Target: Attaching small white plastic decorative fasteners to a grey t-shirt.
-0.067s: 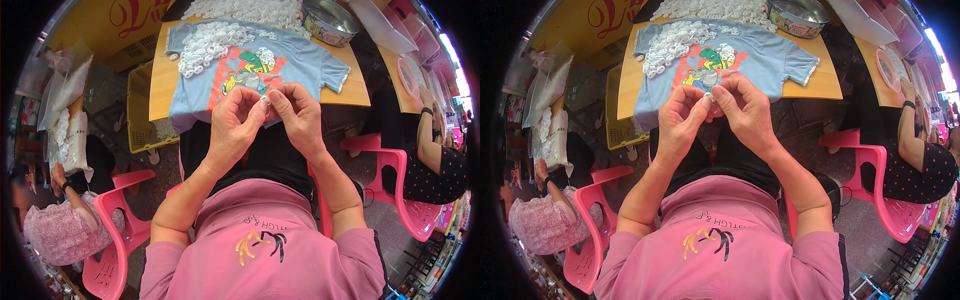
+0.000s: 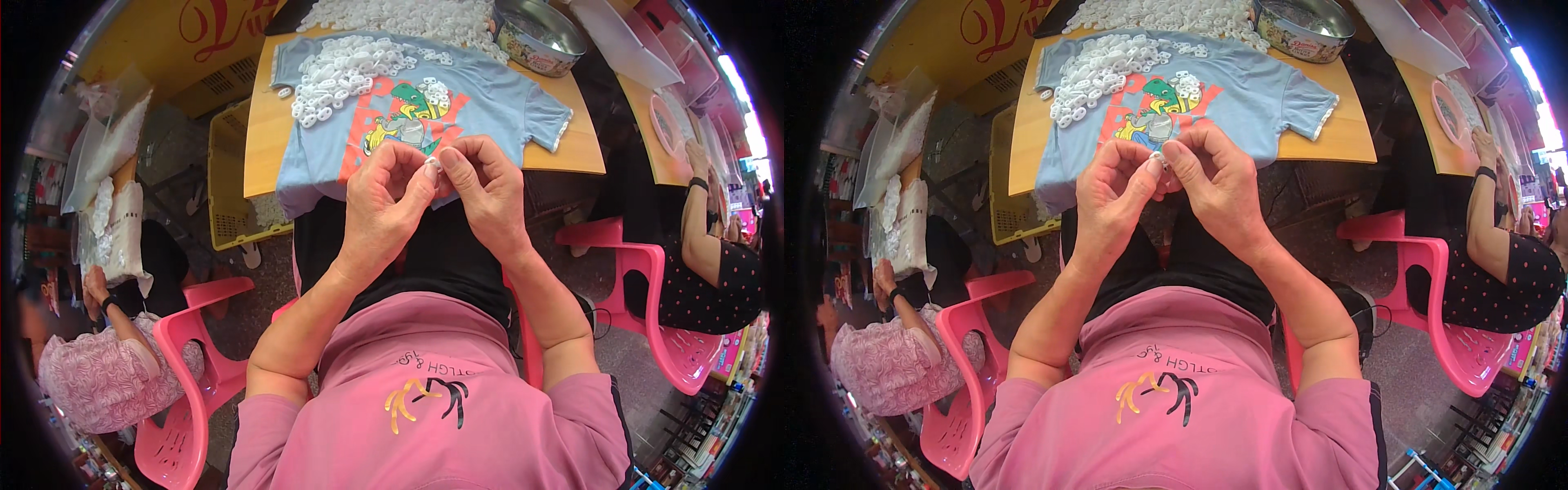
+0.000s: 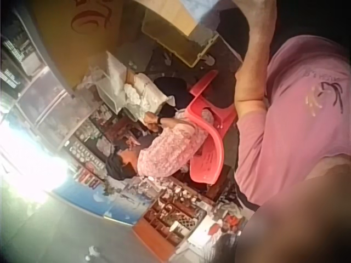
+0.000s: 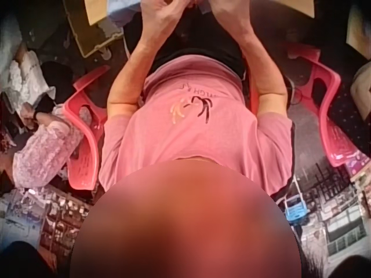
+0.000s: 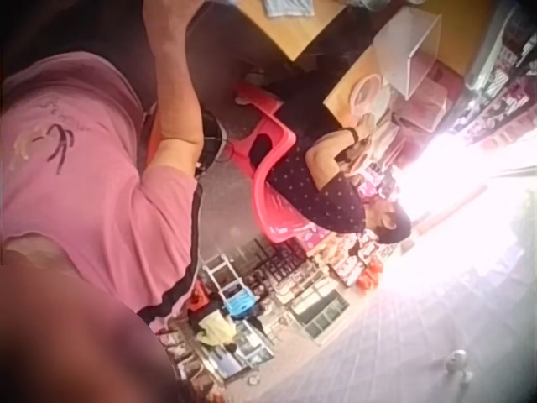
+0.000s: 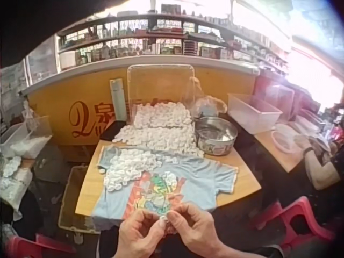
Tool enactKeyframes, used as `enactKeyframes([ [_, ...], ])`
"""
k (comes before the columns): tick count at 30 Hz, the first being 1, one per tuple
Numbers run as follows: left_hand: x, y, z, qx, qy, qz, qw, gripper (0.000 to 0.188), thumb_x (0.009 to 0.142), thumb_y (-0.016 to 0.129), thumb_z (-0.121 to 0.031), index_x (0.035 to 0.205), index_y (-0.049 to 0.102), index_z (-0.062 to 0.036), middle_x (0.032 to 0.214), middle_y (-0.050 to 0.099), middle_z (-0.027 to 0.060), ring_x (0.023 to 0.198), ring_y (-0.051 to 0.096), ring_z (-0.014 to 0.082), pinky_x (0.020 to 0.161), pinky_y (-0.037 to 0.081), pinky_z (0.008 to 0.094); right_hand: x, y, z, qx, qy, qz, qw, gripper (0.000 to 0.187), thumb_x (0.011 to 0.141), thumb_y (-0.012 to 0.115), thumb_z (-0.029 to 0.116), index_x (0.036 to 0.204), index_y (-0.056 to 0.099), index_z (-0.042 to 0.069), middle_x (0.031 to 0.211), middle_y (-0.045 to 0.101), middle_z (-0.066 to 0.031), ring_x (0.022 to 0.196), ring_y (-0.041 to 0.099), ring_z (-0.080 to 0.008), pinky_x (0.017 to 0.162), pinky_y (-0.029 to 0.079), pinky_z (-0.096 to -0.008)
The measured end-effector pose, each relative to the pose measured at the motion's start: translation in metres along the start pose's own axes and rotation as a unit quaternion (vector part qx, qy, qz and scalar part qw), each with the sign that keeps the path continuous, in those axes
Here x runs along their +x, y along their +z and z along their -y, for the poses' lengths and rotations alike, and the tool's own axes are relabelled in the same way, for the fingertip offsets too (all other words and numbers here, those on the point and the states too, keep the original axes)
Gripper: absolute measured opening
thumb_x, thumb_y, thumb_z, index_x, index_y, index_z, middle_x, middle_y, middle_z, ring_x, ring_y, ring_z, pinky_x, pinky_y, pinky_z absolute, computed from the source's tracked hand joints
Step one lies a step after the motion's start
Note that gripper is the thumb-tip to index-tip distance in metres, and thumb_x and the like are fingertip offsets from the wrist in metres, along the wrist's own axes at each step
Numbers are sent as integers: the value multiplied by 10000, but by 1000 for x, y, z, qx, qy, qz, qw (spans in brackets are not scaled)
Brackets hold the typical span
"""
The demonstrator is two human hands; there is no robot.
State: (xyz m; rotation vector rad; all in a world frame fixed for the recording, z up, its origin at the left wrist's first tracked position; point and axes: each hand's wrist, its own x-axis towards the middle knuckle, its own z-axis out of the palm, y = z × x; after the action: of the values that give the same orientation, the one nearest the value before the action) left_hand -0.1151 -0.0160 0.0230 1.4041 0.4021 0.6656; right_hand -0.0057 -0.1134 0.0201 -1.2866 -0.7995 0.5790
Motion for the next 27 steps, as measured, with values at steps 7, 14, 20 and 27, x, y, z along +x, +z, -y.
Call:
enactKeyframes([
  [7,-3,6,3,-54,-11,-20,998,110,915,614,-78,914,549,11,818,636,35,749,620,73,668,504,218,-5,7,-9,-3,-26,-37,999,153,958,589,147,974,583,-5,844,616,-7,716,549,-51,638,474,-204],
  [14,2,6,7,-52,-16,-23,998,127,919,619,-98,922,545,5,807,636,32,736,616,72,648,497,215,-3,8,-8,1,-10,-58,998,161,953,599,153,959,590,-7,820,623,-13,701,553,-48,632,475,-205],
  [20,5,-3,6,-83,-47,-5,995,134,925,618,-139,927,561,-17,794,635,24,680,590,64,590,457,198,0,2,1,87,52,-12,995,175,948,605,163,946,609,-11,826,642,-26,723,596,-68,662,506,-211],
  [27,2,0,3,-79,-45,1,996,134,914,635,-126,925,564,-13,788,627,21,686,576,55,603,462,202,-2,-1,-1,102,61,-8,993,190,957,589,184,961,613,-5,849,646,-37,732,617,-90,681,530,-237],
])
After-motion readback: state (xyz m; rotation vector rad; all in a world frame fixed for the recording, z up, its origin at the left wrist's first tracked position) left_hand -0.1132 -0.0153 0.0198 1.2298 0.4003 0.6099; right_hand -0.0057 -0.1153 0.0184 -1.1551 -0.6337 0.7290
